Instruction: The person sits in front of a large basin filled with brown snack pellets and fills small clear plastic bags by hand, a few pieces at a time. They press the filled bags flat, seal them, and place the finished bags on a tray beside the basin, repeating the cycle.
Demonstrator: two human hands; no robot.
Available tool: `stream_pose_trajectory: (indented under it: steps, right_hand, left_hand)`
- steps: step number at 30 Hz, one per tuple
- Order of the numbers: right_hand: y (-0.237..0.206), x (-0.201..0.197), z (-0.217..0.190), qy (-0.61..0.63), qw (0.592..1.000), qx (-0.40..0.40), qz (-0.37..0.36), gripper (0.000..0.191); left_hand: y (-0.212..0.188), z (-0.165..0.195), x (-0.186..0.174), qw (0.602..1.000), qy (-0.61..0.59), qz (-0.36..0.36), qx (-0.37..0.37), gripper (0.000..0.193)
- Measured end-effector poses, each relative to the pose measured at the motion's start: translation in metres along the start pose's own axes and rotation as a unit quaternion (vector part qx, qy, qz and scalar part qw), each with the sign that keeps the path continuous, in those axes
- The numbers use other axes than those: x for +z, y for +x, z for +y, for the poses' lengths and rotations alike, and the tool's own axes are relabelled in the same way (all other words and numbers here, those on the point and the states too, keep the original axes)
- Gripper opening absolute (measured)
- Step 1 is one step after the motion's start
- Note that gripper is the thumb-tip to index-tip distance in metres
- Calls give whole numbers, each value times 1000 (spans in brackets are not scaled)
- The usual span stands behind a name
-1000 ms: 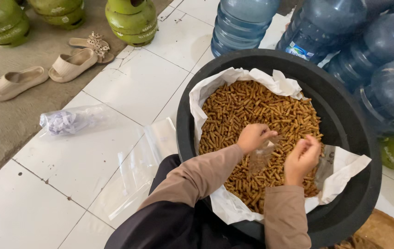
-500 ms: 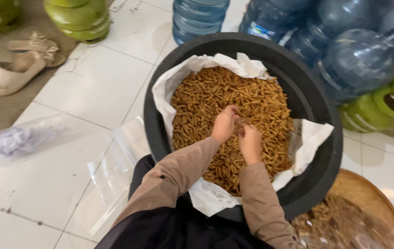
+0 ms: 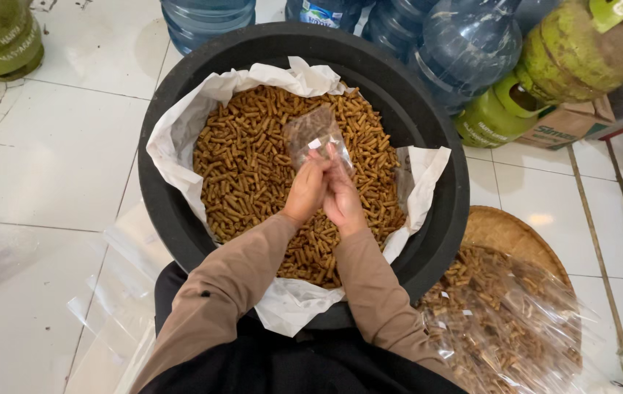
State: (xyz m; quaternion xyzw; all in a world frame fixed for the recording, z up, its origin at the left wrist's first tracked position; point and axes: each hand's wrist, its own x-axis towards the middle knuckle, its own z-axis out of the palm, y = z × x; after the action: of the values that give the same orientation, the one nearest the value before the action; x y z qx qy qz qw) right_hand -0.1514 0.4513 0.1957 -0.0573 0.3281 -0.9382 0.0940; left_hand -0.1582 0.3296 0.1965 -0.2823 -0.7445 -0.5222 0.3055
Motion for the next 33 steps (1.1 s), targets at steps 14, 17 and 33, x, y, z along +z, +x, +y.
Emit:
stream_pose_trajectory:
  steps: [14,17,33]
  right_hand:
    - [-1,19,7,-515,847,-79,-104,90]
    - [-3,19,17,-517,840,-56,-157,87]
    - [-8,11,49,-677,657,-326,62,50]
  left_hand:
    - [15,-40,-11,693,-486,0,-533,110]
    - [19,-56,-31,686,-509,49,-517,116]
    - [37,-70,-70,742,-501,132,-426,77]
